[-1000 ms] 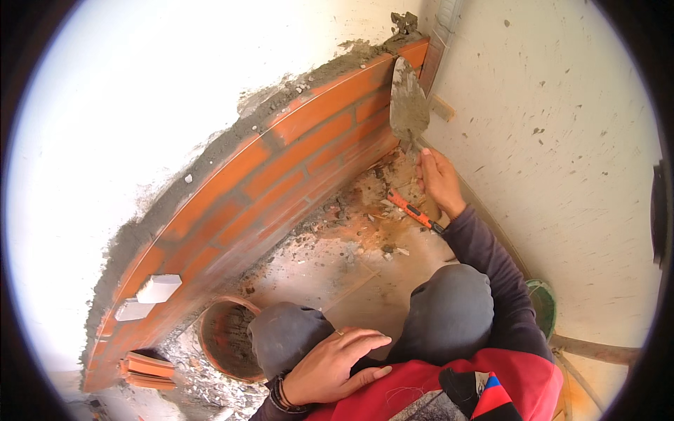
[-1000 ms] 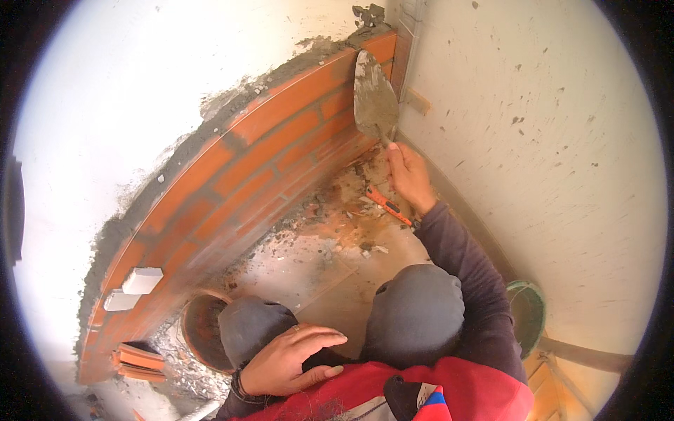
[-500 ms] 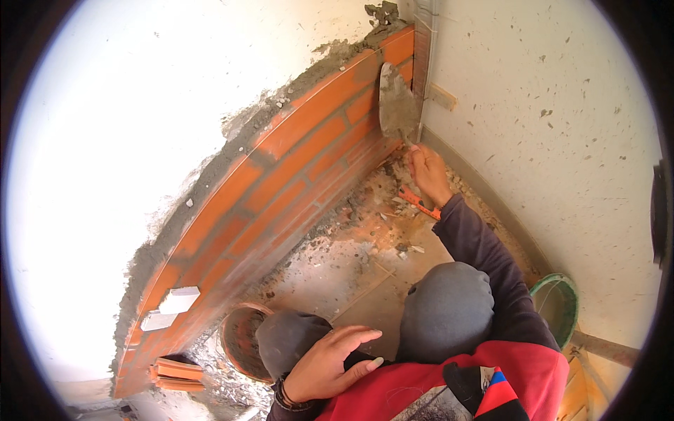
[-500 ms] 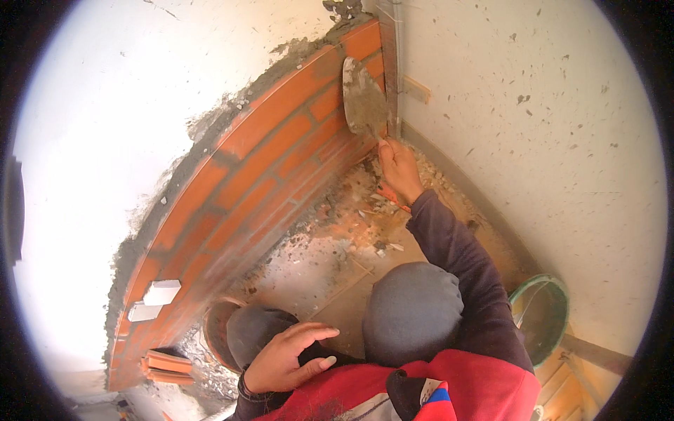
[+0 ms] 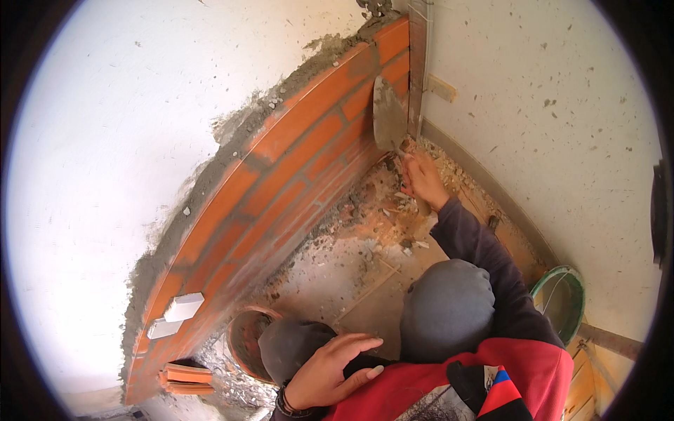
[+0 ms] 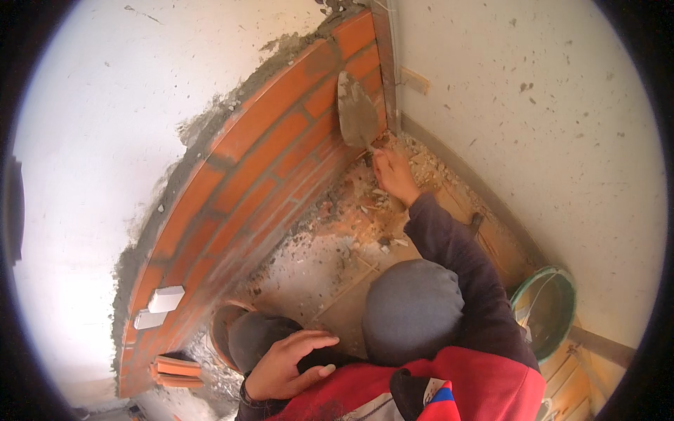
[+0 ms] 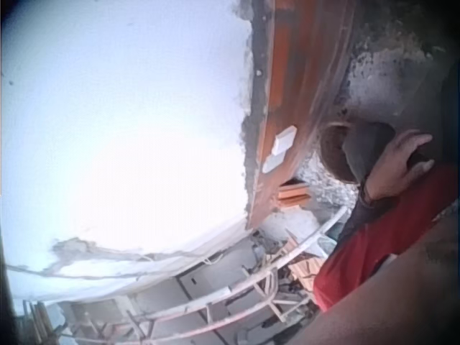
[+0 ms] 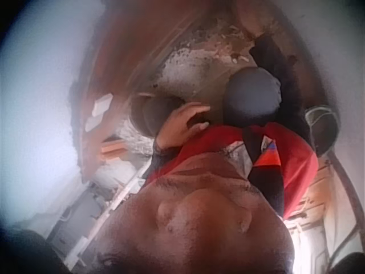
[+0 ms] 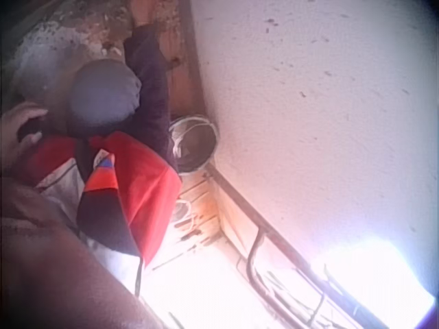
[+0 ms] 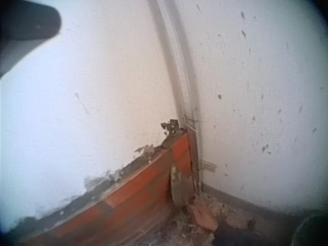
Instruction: The person applies mortar to a brick wall using a trowel and then uses a tape measure and a pen to mark a vertical aluminum profile.
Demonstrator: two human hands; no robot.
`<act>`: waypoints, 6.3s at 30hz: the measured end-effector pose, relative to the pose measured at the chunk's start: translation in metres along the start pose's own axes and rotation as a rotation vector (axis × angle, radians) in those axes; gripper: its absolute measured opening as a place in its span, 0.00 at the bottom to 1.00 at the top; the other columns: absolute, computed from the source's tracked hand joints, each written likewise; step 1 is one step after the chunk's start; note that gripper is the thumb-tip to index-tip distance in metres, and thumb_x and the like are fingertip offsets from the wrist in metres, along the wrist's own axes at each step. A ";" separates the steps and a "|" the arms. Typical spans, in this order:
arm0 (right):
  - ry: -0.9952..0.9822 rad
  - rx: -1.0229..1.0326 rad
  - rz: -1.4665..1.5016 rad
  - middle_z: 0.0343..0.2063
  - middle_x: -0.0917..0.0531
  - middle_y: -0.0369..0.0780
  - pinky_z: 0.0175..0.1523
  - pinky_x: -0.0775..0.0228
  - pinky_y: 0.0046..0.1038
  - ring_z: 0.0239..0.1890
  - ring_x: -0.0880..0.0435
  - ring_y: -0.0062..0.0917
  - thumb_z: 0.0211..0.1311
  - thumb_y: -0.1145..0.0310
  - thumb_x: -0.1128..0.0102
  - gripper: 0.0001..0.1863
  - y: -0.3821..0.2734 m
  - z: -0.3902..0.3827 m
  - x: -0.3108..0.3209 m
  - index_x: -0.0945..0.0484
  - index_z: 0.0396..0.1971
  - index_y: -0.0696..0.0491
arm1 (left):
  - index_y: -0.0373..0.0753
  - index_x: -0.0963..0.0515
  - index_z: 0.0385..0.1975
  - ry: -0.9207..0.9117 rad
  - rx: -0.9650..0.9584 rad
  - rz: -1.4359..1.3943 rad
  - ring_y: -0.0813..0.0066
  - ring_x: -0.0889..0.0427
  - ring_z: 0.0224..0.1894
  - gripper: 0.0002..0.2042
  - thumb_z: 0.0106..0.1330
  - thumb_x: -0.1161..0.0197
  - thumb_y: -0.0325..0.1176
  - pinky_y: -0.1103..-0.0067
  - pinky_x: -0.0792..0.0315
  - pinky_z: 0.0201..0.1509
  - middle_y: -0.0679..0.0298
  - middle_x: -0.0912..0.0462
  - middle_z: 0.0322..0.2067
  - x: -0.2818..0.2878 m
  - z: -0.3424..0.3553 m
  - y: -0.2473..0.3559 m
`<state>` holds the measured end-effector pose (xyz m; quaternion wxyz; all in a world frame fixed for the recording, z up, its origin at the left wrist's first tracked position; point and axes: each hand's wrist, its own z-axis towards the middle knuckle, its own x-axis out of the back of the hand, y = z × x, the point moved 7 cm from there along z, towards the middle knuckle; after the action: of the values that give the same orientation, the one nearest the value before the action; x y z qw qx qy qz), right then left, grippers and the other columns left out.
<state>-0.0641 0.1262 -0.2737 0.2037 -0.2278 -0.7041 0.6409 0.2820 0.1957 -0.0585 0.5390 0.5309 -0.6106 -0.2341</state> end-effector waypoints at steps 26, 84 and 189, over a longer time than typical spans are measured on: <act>0.206 -0.501 0.708 0.25 0.28 0.35 0.20 0.30 0.25 0.19 0.29 0.19 0.78 0.56 0.58 0.15 -0.327 -0.058 -0.097 0.32 0.43 0.52 | 0.45 0.17 0.43 -0.040 0.465 0.434 0.48 0.24 0.55 0.20 0.48 0.30 0.43 0.60 0.24 0.56 0.55 0.21 0.52 0.030 -0.108 0.046; -1.081 -0.005 -0.785 0.22 0.14 0.43 0.34 0.20 0.40 0.30 0.13 0.38 0.46 0.68 0.32 0.04 -0.069 -0.391 -0.430 0.13 0.21 0.51 | 0.47 0.37 0.71 -0.543 0.969 0.393 0.53 0.40 0.73 0.34 0.70 0.51 0.60 0.53 0.34 0.64 0.57 0.42 0.74 -0.088 -0.224 0.038; 0.597 -0.328 -0.108 0.37 0.18 0.59 0.46 0.28 0.48 0.41 0.18 0.56 0.62 0.67 0.45 0.18 -0.296 -0.057 -0.093 0.30 0.46 0.64 | 0.51 0.18 0.52 -0.597 1.064 0.389 0.58 0.31 0.67 0.23 0.56 0.35 0.50 0.66 0.32 0.70 0.62 0.28 0.63 -0.043 -0.136 0.048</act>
<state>0.0267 0.0964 0.0270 0.3952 -0.3975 -0.7182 0.4123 0.3796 0.2891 0.0073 0.0409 0.5174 -0.8522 0.0653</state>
